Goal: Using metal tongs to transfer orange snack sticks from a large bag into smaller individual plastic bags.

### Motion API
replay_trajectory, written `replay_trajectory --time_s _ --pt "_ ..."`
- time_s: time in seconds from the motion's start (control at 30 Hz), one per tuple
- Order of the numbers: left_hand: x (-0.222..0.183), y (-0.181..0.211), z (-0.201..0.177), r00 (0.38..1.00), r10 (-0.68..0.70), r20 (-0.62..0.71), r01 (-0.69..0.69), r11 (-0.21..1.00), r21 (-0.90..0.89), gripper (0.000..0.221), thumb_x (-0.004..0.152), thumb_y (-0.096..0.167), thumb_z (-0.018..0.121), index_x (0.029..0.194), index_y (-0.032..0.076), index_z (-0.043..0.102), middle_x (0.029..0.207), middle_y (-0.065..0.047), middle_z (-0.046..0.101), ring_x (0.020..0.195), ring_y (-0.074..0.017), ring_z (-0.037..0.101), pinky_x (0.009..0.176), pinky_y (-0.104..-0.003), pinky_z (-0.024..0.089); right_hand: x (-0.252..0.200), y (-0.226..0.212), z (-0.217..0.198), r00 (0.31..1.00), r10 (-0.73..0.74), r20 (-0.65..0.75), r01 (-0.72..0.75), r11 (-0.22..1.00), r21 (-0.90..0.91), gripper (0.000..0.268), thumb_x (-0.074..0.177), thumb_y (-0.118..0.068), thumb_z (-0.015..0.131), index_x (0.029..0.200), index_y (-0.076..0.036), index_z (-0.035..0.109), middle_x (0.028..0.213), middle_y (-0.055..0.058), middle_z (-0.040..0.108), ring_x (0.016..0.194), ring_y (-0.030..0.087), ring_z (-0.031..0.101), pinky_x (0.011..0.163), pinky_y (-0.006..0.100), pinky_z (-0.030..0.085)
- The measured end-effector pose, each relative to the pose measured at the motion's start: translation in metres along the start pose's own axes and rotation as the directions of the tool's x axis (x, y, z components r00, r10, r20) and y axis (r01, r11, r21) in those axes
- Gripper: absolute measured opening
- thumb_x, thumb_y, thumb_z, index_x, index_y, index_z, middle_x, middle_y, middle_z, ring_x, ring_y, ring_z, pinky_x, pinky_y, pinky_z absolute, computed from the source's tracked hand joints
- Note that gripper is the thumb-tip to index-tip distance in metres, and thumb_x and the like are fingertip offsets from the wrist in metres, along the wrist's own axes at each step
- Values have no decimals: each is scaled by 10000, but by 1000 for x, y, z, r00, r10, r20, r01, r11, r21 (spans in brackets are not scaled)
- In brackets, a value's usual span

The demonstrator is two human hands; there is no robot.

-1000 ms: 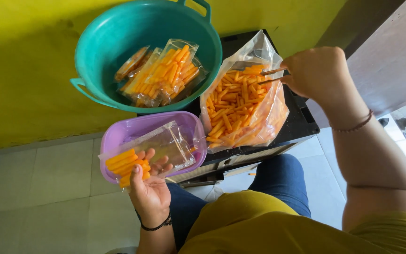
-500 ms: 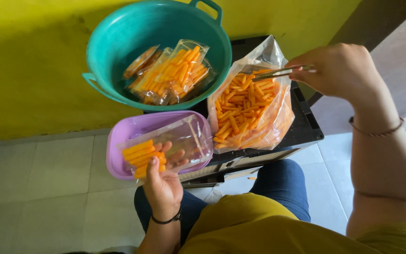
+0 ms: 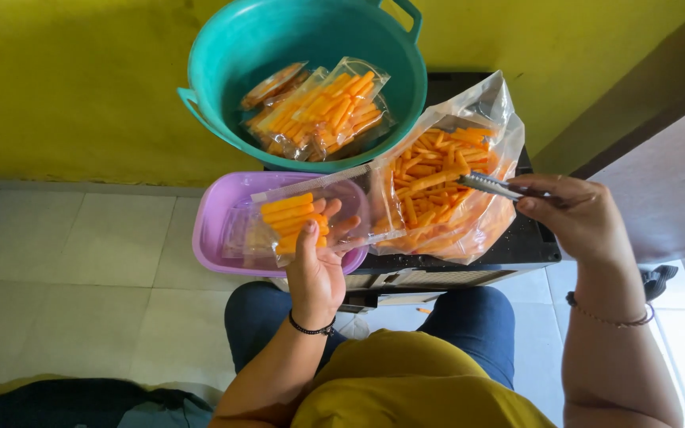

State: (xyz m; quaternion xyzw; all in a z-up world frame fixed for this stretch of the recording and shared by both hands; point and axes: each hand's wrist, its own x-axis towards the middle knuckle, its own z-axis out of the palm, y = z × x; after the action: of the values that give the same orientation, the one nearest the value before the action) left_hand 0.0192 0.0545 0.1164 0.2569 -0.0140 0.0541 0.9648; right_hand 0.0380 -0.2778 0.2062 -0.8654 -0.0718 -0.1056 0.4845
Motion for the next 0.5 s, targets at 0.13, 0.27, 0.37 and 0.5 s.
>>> replay_trajectory --time_s 0.13,0.27,0.37,0.5 --pt "0 -5 8 1000 0 18 1 1000 -31 462 991 252 640 1377 22 532 1312 -176 631 1028 -317 710 787 -369 591 -4 0 13 998 62 0 -62 998 25 307 850 14 773 1156 -2 753 749 75 693 517 67 407 462 192 288" --pt "3 -13 8 998 -66 11 66 998 -18 479 994 269 622 1389 20 515 1345 -169 606 1095 -333 678 834 -404 579 -6 14 25 995 96 41 -97 995 16 287 849 -5 775 1135 5 769 722 81 689 516 89 425 466 212 319" --pt "8 -26 3 999 -31 39 26 991 132 391 1007 433 577 1335 223 560 1378 -138 672 1120 -362 729 942 -562 587 -7 48 43 998 9 59 -23 972 235 308 824 -48 815 1106 65 763 964 245 752 846 195 682 754 317 587" --pt "7 -27 10 996 -13 89 -4 983 184 368 1017 429 577 1326 230 556 1381 -136 670 1158 -355 712 984 -573 564 -8 68 67 998 -23 54 -2 907 420 277 847 -27 792 1103 67 748 922 189 731 779 154 641 687 289 574"
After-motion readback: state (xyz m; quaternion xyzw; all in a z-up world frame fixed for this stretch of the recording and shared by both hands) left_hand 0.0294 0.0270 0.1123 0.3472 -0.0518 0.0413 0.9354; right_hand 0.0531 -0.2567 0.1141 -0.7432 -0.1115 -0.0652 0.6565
